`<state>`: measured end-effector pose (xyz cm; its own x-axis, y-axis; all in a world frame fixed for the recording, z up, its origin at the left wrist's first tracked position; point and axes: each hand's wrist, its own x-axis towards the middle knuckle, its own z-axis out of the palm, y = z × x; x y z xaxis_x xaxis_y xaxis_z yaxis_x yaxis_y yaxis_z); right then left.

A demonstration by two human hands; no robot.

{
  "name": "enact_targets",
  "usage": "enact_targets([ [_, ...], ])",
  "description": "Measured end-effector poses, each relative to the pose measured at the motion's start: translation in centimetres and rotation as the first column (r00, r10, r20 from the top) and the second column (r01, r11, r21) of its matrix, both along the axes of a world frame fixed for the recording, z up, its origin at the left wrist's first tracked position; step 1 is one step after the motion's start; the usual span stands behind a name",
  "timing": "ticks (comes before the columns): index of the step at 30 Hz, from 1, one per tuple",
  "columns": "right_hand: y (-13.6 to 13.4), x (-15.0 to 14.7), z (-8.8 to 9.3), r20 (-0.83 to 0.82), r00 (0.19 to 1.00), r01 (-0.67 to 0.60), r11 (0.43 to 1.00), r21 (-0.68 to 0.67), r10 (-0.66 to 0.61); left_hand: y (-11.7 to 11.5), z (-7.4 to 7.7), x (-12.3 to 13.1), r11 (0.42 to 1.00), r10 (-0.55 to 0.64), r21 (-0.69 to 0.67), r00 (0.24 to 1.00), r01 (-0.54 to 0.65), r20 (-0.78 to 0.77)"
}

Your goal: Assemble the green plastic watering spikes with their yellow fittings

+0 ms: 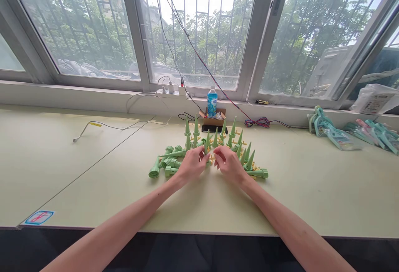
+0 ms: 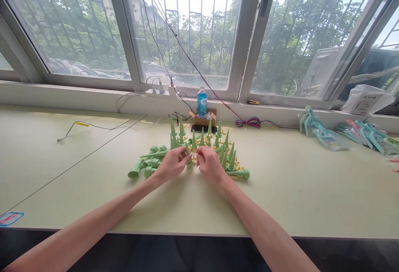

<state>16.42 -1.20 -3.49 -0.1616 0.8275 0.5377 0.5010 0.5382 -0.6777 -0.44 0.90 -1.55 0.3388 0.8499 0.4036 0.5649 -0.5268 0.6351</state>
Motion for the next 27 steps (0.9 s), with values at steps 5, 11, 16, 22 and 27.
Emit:
enact_targets([
  [5, 0.07, -0.03, 0.0, -0.03, 0.999, -0.016, 1.0, 0.001, 0.016, 0.12, -0.14, 0.01, 1.0, 0.015, -0.015, 1.0, -0.015, 0.013],
  [11, 0.09, -0.07, -0.03, -0.047, 0.998, -0.031, 0.999, 0.005, 0.032, 0.19, -0.04, 0.05, 0.999, 0.031, -0.022, 0.999, -0.03, 0.023],
  [16, 0.13, -0.07, -0.09, -0.037, 0.999, -0.029, 0.999, 0.017, 0.03, 0.04, 0.15, 0.03, 1.0, 0.03, -0.009, 0.999, -0.03, 0.028],
  [22, 0.16, -0.07, 0.03, -0.023, 1.0, -0.012, 1.0, 0.016, 0.012, -0.04, 0.15, -0.02, 1.0, 0.009, -0.011, 0.999, -0.009, 0.035],
  [27, 0.21, -0.04, 0.01, -0.006, 1.0, -0.019, 1.0, 0.022, 0.019, -0.04, 0.1, 0.06, 1.0, 0.005, 0.004, 0.999, -0.005, 0.032],
])
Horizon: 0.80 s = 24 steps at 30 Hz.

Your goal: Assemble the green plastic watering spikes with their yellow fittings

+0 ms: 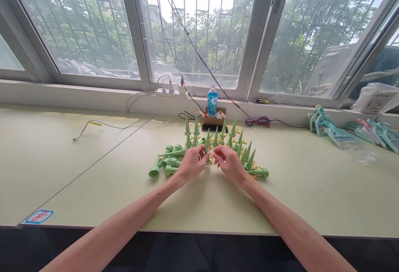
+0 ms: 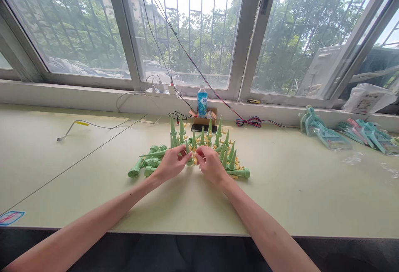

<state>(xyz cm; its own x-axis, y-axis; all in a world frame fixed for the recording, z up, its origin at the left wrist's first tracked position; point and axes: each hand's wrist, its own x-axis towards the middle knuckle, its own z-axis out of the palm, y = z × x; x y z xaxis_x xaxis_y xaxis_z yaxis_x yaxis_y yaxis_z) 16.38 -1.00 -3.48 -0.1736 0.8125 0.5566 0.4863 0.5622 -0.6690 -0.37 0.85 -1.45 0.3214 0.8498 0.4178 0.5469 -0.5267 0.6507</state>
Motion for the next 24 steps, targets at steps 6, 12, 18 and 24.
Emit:
enact_targets([
  [6, -0.2, 0.01, 0.1, 0.01, 1.0, -0.012, 1.0, 0.0, 0.012, 0.03, 0.02, -0.1, 1.0, 0.016, 0.025, 1.0, -0.016, -0.01],
  [12, -0.3, -0.02, 0.17, 0.021, 0.999, -0.031, 0.999, 0.019, 0.03, -0.05, 0.11, -0.02, 0.999, 0.019, 0.026, 0.999, -0.018, -0.025],
  [18, -0.42, -0.02, 0.51, 0.037, 0.999, -0.035, 0.999, -0.011, 0.035, -0.22, 0.19, 0.01, 0.999, 0.008, 0.038, 0.999, -0.007, -0.038],
  [24, -0.5, 0.14, 0.42, 0.053, 0.997, -0.056, 0.997, -0.043, 0.059, -0.66, 0.4, 0.08, 0.999, -0.021, 0.039, 0.998, 0.023, -0.052],
])
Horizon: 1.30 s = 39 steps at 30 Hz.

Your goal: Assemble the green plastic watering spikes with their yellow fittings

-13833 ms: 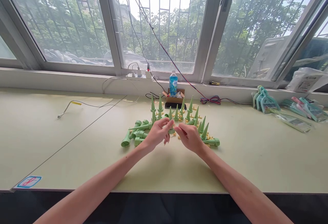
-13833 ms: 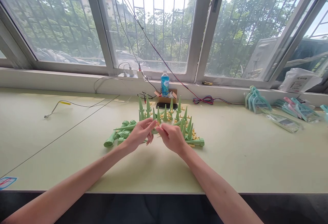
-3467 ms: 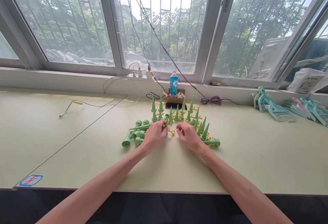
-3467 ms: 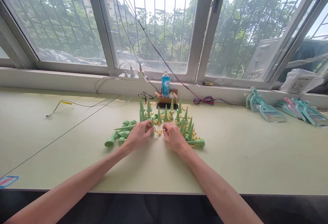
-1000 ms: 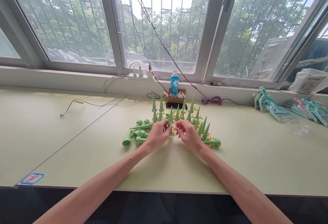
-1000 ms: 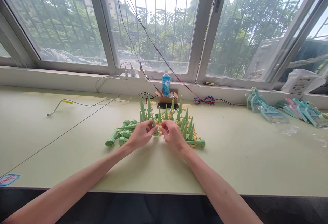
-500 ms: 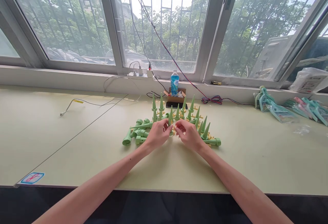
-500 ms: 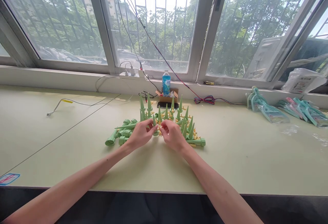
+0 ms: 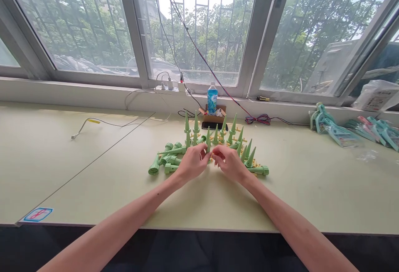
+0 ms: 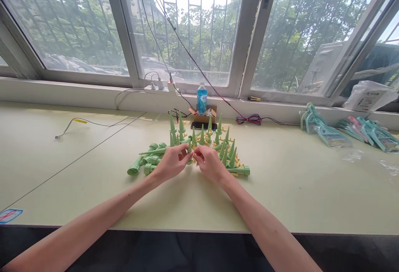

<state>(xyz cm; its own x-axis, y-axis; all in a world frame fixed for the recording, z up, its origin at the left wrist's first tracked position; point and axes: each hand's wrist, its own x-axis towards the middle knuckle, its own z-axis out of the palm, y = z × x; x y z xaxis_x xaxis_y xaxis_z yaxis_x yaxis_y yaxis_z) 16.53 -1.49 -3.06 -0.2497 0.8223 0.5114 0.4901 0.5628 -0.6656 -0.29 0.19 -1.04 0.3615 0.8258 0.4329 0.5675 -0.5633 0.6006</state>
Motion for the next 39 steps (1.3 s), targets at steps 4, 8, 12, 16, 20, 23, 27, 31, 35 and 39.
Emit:
enact_targets([
  [4, -0.05, 0.01, -0.01, -0.007, 1.0, -0.012, 1.0, -0.015, 0.012, -0.09, 0.05, 0.02, 1.0, -0.007, 0.01, 1.0, 0.007, 0.001],
  [8, -0.13, 0.0, 0.12, -0.011, 1.0, -0.025, 0.999, -0.031, 0.025, -0.04, 0.0, 0.0, 1.0, 0.001, 0.012, 1.0, -0.001, -0.003],
  [12, -0.19, 0.01, 0.11, -0.018, 0.999, -0.033, 0.999, -0.038, 0.033, -0.04, 0.03, -0.05, 1.0, 0.002, 0.009, 1.0, -0.002, -0.005],
  [16, -0.19, 0.05, 0.01, -0.021, 0.999, -0.032, 0.999, -0.032, 0.032, -0.05, 0.08, -0.09, 1.0, 0.0, 0.006, 1.0, 0.0, 0.003],
  [20, -0.24, 0.01, 0.09, -0.01, 1.0, -0.027, 0.999, -0.021, 0.026, -0.04, 0.09, -0.08, 1.0, 0.003, 0.013, 1.0, -0.003, 0.004],
  [23, -0.31, -0.05, 0.18, -0.007, 1.0, -0.025, 1.0, -0.009, 0.025, -0.03, 0.1, -0.05, 1.0, 0.012, 0.023, 1.0, -0.012, 0.003],
  [27, -0.36, -0.07, 0.17, 0.013, 1.0, -0.018, 1.0, 0.006, 0.018, 0.0, 0.08, 0.01, 0.999, 0.024, 0.03, 1.0, -0.024, 0.001],
  [31, -0.35, -0.05, 0.15, 0.019, 0.999, -0.027, 1.0, 0.004, 0.026, 0.05, 0.04, 0.02, 0.999, 0.025, 0.04, 1.0, -0.025, 0.0],
  [35, -0.39, -0.03, 0.2, 0.002, 0.999, -0.043, 0.999, -0.019, 0.043, 0.03, 0.07, -0.01, 0.999, 0.025, 0.04, 1.0, -0.025, -0.002],
  [39, -0.42, 0.0, 0.18, -0.009, 0.999, -0.051, 0.998, -0.035, 0.051, -0.01, 0.08, -0.01, 0.999, 0.013, 0.03, 1.0, -0.014, 0.006],
])
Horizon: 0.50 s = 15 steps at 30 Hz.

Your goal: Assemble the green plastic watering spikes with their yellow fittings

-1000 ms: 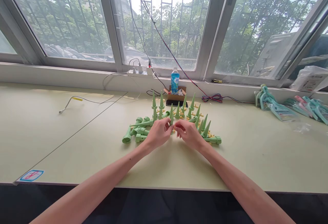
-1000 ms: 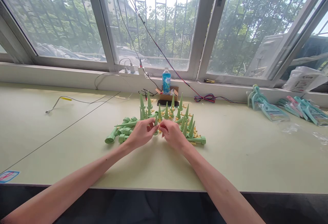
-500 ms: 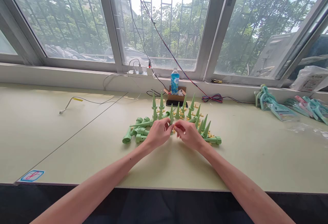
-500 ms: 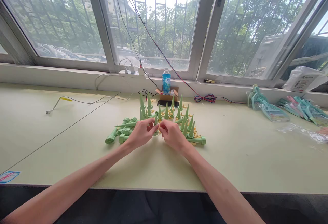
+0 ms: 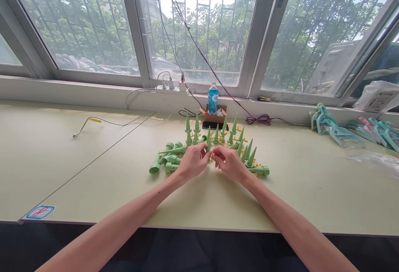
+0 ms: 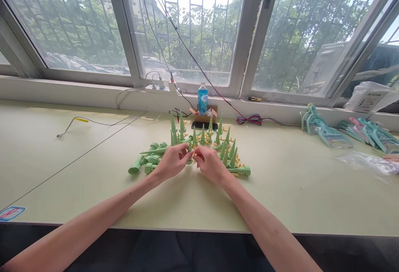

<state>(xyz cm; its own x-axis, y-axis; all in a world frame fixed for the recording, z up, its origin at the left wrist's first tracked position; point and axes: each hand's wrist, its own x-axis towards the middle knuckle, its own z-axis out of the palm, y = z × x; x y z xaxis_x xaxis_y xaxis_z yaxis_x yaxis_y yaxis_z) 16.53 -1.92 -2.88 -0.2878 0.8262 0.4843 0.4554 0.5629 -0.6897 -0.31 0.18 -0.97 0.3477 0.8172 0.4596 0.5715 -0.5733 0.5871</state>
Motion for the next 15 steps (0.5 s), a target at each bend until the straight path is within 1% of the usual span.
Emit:
enact_targets([
  [6, -0.03, 0.06, -0.07, 0.02, 1.0, 0.013, 1.0, -0.015, -0.013, 0.03, -0.14, -0.01, 1.0, -0.008, -0.015, 1.0, 0.009, 0.009],
  [15, 0.0, 0.14, -0.03, 0.038, 0.999, 0.0, 0.998, -0.058, 0.003, -0.13, -0.1, 0.04, 1.0, -0.023, -0.017, 1.0, 0.023, -0.007],
])
